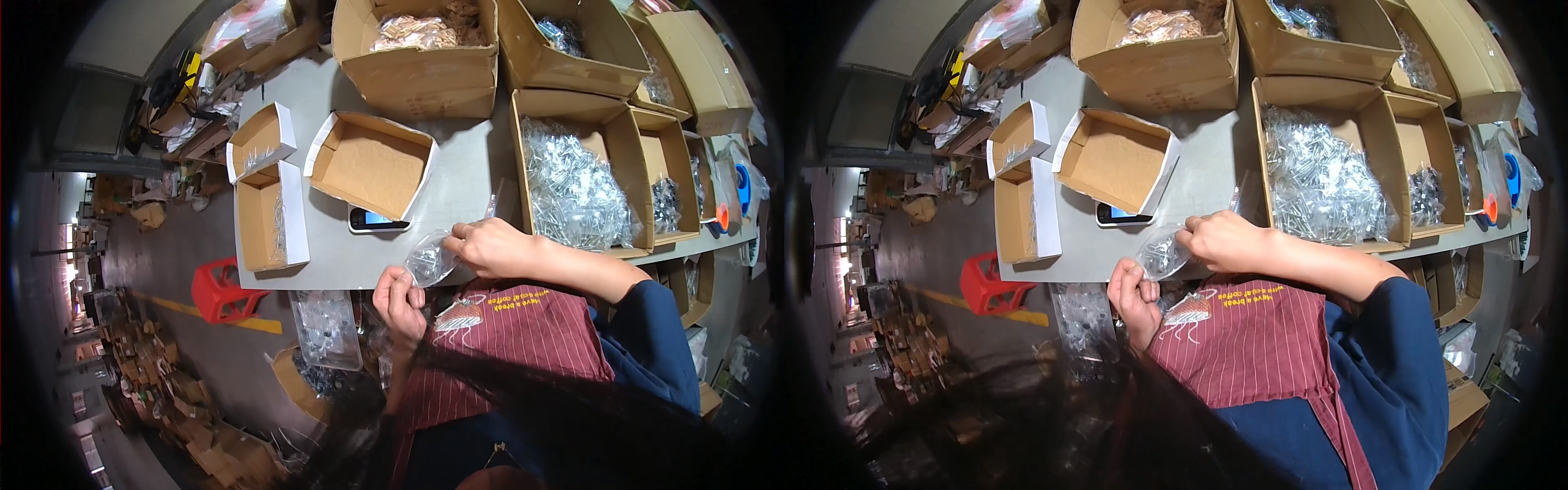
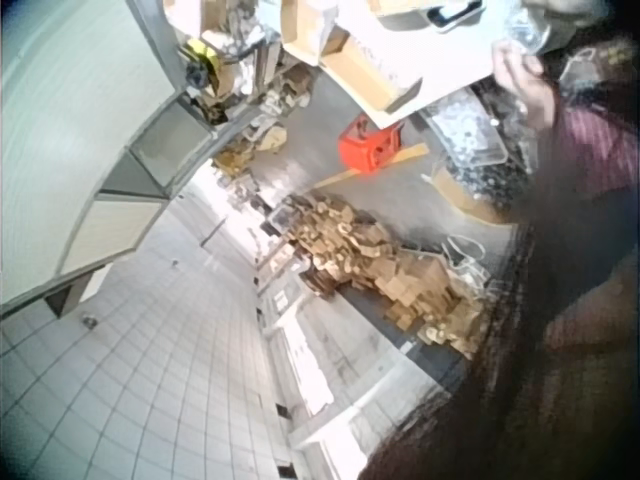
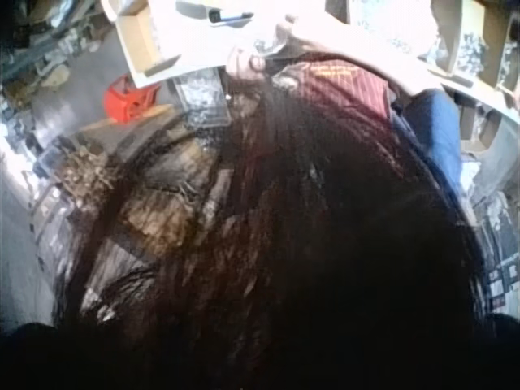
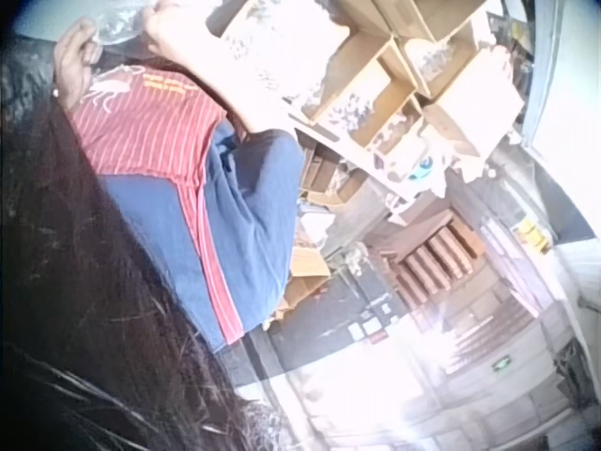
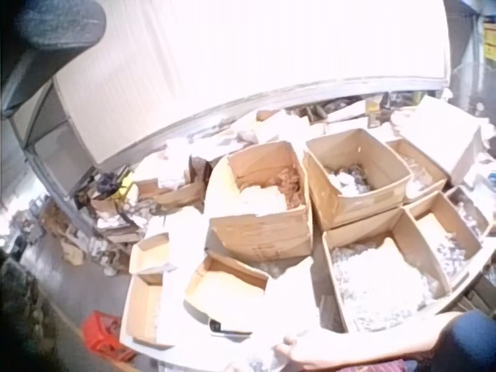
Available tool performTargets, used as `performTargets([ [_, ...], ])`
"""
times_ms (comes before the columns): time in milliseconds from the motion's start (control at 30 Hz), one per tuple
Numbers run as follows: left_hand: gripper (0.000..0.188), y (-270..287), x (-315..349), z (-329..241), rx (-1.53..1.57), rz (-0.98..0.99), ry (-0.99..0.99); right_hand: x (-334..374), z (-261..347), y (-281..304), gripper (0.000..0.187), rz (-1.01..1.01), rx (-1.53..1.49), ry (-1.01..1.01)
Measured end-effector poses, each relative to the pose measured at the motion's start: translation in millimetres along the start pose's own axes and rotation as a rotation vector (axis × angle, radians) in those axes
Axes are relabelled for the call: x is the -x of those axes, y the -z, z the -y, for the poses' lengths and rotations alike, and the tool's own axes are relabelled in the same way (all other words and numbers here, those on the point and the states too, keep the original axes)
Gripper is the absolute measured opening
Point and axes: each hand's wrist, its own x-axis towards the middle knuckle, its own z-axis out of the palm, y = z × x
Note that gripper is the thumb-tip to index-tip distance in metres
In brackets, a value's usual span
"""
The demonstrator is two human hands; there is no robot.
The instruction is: The person picks metal components from cardboard boxes, places them into plastic bags, and weighs the bags on a digital scale.
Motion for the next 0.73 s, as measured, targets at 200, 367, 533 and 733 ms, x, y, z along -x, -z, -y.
performTargets([
  [200,0.016,17,16,-27,-0.108,0.078,-0.171,6,22,36,0.018,-0.297,-0.005,0.199],
  [367,0.016,25,3,-14,-0.812,0.073,-0.055,1,2,0,0.020,-0.202,0.006,0.224],
  [533,0.038,18,-5,-23,-1.027,0.084,-0.122,5,8,2,0.020,-0.276,-0.110,0.211],
  [733,0.052,38,-38,-20,-0.654,0.270,0.201,8,0,17,0.020,-0.249,-0.189,0.309],
])
